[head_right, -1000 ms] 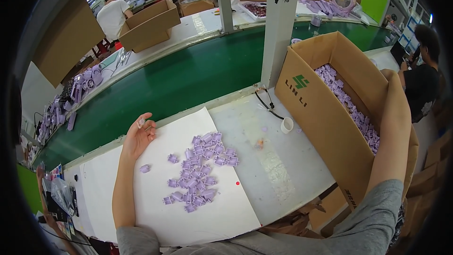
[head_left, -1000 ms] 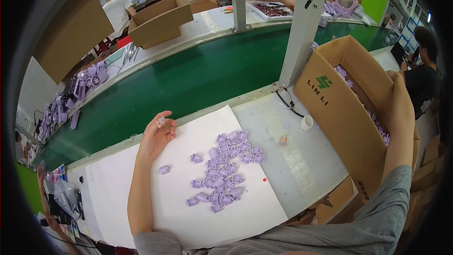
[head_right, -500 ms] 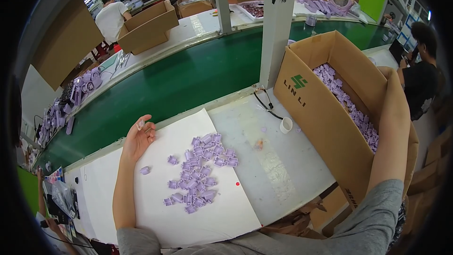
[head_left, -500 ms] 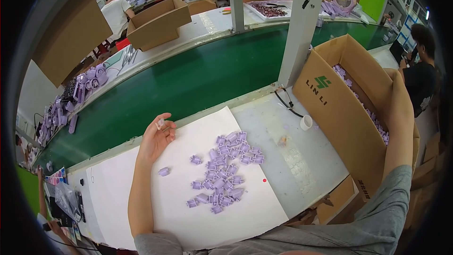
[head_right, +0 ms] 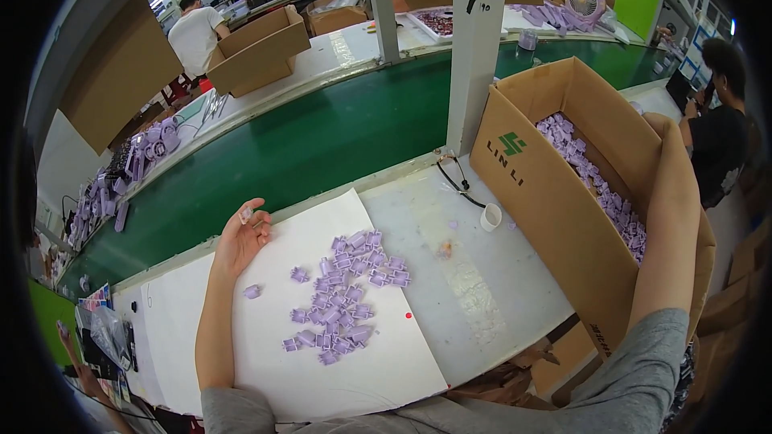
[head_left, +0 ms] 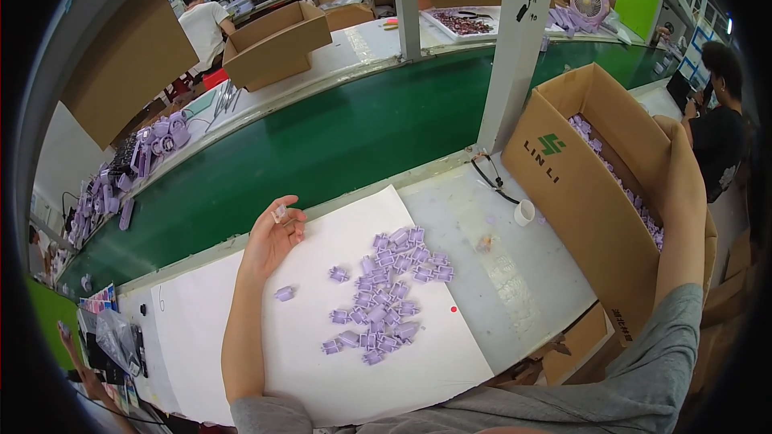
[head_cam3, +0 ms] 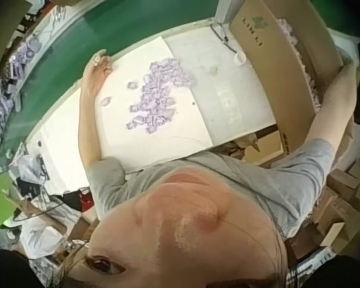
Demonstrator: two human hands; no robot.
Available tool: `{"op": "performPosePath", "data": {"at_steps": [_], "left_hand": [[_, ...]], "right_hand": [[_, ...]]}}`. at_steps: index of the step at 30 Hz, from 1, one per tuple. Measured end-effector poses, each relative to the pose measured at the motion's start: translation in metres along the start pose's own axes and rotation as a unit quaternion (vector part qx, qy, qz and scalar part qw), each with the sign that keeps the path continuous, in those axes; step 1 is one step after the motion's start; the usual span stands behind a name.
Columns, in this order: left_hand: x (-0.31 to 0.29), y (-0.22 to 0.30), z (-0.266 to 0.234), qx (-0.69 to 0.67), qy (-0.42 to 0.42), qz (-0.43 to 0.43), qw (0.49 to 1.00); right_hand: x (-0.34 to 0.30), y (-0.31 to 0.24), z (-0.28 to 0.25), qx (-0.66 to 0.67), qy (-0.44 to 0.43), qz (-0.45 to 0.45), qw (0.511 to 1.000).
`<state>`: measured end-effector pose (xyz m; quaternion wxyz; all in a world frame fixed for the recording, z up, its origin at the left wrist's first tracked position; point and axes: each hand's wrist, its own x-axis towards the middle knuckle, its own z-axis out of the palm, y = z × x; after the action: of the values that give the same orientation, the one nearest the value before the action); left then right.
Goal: The person assembles small purple plastic parts into a circular electronic housing by hand, taking the parts from a cardboard box and inserting them into the housing.
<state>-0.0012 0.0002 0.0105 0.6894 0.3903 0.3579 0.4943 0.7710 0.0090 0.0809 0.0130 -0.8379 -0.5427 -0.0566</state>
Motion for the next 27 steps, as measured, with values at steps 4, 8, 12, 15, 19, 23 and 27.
{"op": "performPosePath", "data": {"at_steps": [4, 8, 12, 15, 19, 23, 27], "left_hand": [[0.000, 0.001, -0.002, -0.006, 0.003, -0.001, 1.000], [0.001, 0.001, 0.000, -0.001, 0.007, -0.002, 1.000], [0.000, 0.002, 0.001, -0.002, 0.002, 0.001, 1.000], [-0.001, 0.001, 0.000, -0.004, 0.001, 0.002, 1.000], [0.000, 0.001, 0.000, -0.003, -0.002, 0.002, 1.000], [-0.002, 0.001, -0.001, -0.003, -0.001, 0.002, 1.000], [0.000, 0.001, 0.000, 0.000, 0.002, 0.001, 1.000]], "right_hand": [[0.004, 0.012, 0.001, 0.004, 0.009, 0.001, 1.000], [0.009, 0.009, 0.001, 0.007, 0.018, 0.002, 1.000], [0.015, 0.013, 0.000, 0.010, 0.025, 0.006, 1.000], [0.021, 0.022, -0.001, 0.012, 0.033, 0.008, 0.999], [0.032, 0.026, -0.004, 0.015, 0.045, 0.010, 0.999], [0.046, 0.026, -0.007, 0.022, 0.054, 0.013, 0.998], [0.055, 0.030, -0.012, 0.026, 0.063, 0.019, 0.998]]}}
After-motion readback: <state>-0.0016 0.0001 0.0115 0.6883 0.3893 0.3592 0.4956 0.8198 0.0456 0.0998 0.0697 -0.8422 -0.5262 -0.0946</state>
